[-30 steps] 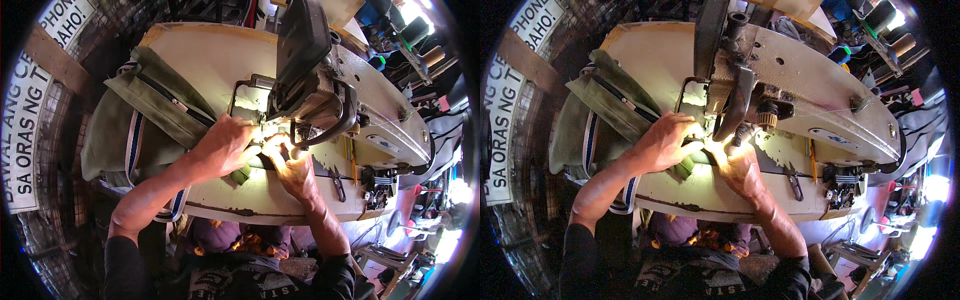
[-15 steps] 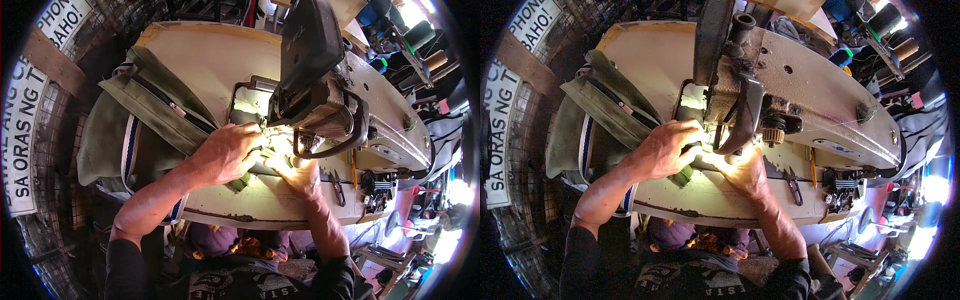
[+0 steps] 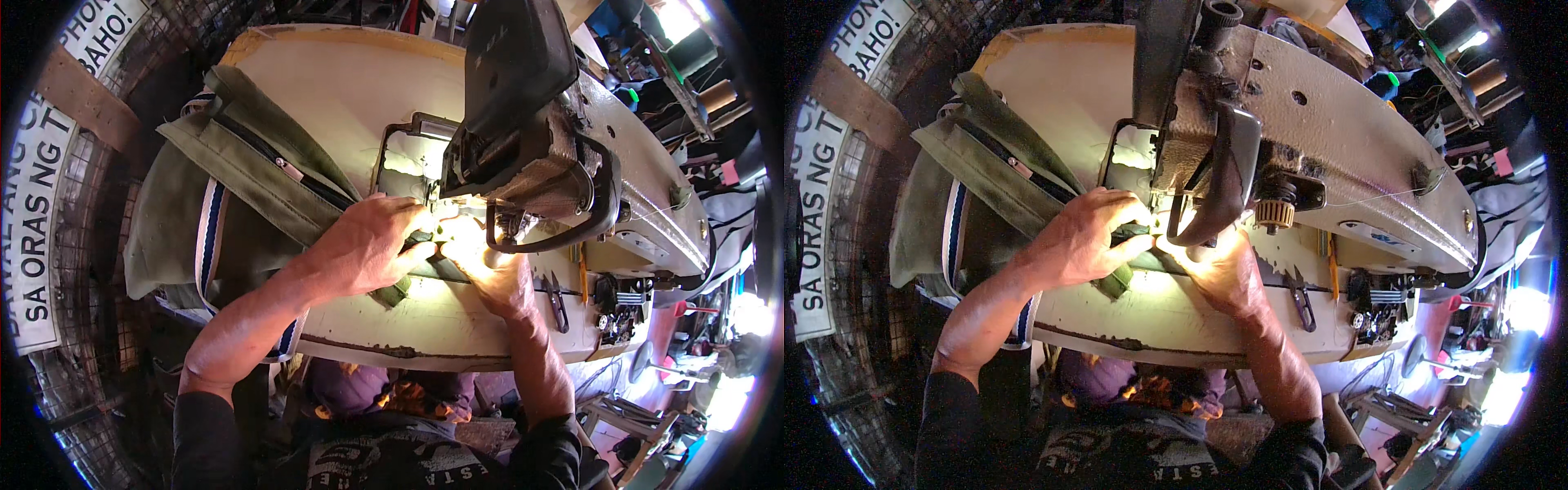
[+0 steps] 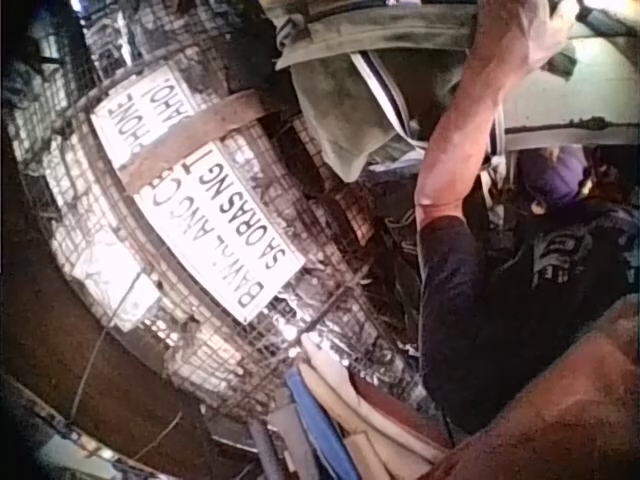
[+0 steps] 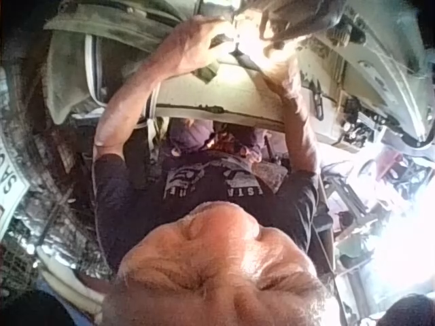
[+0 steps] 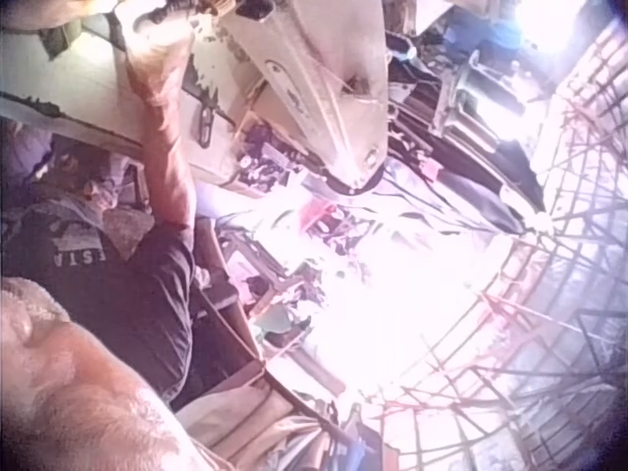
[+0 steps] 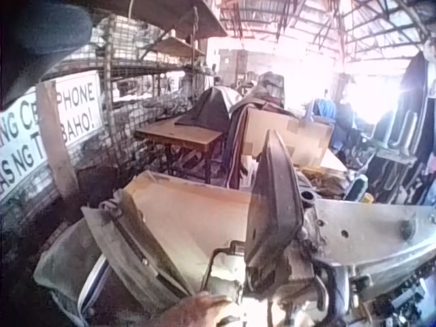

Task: Sewing a green fabric bag with blue and white straps using an industrial sewing machine.

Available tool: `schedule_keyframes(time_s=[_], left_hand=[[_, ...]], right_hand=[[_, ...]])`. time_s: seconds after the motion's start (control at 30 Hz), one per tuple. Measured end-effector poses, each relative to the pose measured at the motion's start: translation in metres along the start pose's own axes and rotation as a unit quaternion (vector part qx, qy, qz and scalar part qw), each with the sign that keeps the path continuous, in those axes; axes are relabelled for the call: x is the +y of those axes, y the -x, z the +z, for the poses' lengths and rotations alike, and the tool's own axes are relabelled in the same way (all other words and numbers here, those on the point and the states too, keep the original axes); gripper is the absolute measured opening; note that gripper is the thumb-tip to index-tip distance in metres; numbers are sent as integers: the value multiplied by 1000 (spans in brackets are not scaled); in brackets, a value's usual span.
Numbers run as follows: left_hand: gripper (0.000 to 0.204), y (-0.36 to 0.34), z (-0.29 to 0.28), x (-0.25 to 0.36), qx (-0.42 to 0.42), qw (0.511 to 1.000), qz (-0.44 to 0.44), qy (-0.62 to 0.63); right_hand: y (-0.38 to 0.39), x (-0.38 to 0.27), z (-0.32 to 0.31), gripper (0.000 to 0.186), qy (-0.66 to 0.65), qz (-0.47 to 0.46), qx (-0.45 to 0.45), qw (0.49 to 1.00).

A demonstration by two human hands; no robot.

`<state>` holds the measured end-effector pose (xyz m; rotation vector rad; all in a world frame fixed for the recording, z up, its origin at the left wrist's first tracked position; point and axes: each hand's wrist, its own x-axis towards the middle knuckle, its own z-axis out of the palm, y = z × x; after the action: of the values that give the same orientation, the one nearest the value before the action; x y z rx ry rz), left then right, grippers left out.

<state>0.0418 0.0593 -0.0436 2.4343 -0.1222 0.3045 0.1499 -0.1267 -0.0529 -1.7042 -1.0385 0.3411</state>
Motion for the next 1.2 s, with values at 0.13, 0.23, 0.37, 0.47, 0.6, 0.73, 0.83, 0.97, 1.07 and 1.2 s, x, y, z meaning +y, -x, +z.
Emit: schedule_keyframes(time_s=[0.13, 0.23, 0.37, 0.47, 0.6, 0.73, 0.83, 0.97, 1.07, 1.2], left_hand=[[19, -1, -1, 1, 2, 1000, 9, 11], [15, -3, -5, -2, 13, 999, 29, 22], [13, -7, -10, -6, -8, 990, -59, 132], [17, -10, -10, -7, 5, 968, -120, 219], [14, -13, -13, -9, -43, 983, -60, 166], [14, -15, -14, -11, -45, 982, -57, 177], [14, -16, -14, -12, -34, 989, -12, 141], [11, -16, -14, -10, -40, 994, 3, 101], [7, -15, -10, -5, -24, 992, -37, 121], [8, -14, -6, -4, 15, 992, -62, 105]], right_hand=[[1, 1, -1, 22, -8, 22, -5, 1000], [0, 2, -6, 25, 28, 26, -22, 999], [-1, 1, -4, 24, 11, 13, -27, 999], [2, 2, 2, 25, -50, 59, 0, 997], [3, 7, -2, 21, 45, 39, -9, 998], [5, 12, -1, 25, 40, 2, 29, 999], [4, 12, 0, 26, 32, 26, 9, 999], [4, 7, 2, 26, 6, 22, 23, 999], [5, 2, 2, 23, -32, 75, 38, 996], [6, 1, 1, 25, -62, 113, 15, 991]])
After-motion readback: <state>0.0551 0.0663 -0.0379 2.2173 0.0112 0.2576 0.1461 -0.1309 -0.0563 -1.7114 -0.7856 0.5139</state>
